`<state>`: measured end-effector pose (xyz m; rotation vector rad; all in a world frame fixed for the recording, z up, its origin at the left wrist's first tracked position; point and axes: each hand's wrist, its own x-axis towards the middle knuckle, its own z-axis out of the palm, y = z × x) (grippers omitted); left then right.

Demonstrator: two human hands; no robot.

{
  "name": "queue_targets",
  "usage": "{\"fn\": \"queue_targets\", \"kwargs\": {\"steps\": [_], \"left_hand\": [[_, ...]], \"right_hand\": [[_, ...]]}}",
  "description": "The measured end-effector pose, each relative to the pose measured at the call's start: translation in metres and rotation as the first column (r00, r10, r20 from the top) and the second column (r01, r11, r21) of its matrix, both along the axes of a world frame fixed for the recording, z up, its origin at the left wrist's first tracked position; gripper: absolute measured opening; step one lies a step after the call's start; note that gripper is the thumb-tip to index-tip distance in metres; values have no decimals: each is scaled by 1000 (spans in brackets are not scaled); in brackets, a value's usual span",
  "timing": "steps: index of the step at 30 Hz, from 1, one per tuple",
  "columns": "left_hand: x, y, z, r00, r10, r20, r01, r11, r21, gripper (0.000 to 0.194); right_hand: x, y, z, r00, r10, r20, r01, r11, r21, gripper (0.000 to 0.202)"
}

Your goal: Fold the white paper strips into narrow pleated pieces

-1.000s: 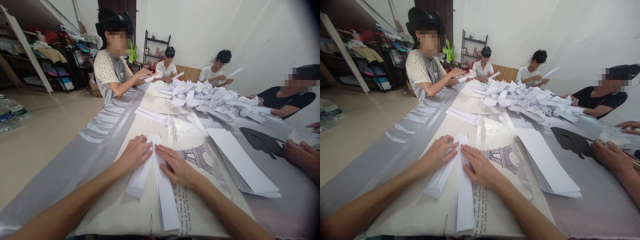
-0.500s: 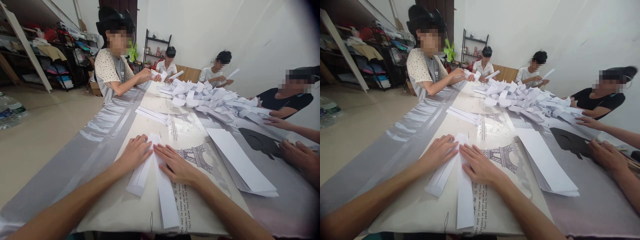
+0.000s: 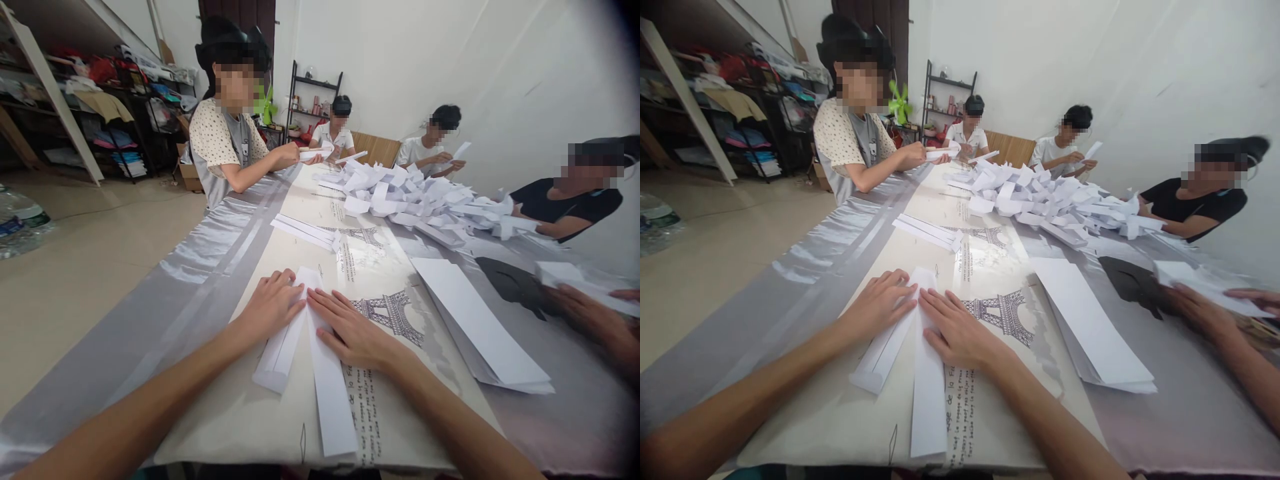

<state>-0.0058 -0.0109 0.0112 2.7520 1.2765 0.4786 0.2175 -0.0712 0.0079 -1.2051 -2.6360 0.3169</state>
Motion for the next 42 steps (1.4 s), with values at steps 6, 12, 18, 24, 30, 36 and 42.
{"fn": "queue_targets", "kwargs": {"steps": [6,12,18,24,30,36,42], "left_hand": [[-1,2,-3,1000,-16,22,16,1000,17,28],[0,2,-2,1000,-7,10,7,1000,3,25],[-1,3,-4,1000,-8,7,8,1000,13,28],[0,3,-2,999,-11,37,11,1000,0,29],[-1,3,-3,998,-12,57,13,1000,-16,28],[1,6,-7,997,-29,76,24,998,63,27],[5,1,-11,980,-141,143,147,989,-32,34]], "right_hand": [[1,0,2,999,20,-31,-20,1000,16,73],[1,1,1,999,26,-28,-26,1000,4,74],[1,1,2,1000,22,-11,-23,1000,-21,73],[0,1,2,1000,24,-13,-24,1000,-10,75],[1,1,1,999,29,-22,-29,1000,5,77],[2,1,0,999,38,-27,-38,999,21,72],[1,1,-5,997,20,-75,-18,999,32,73]]}}
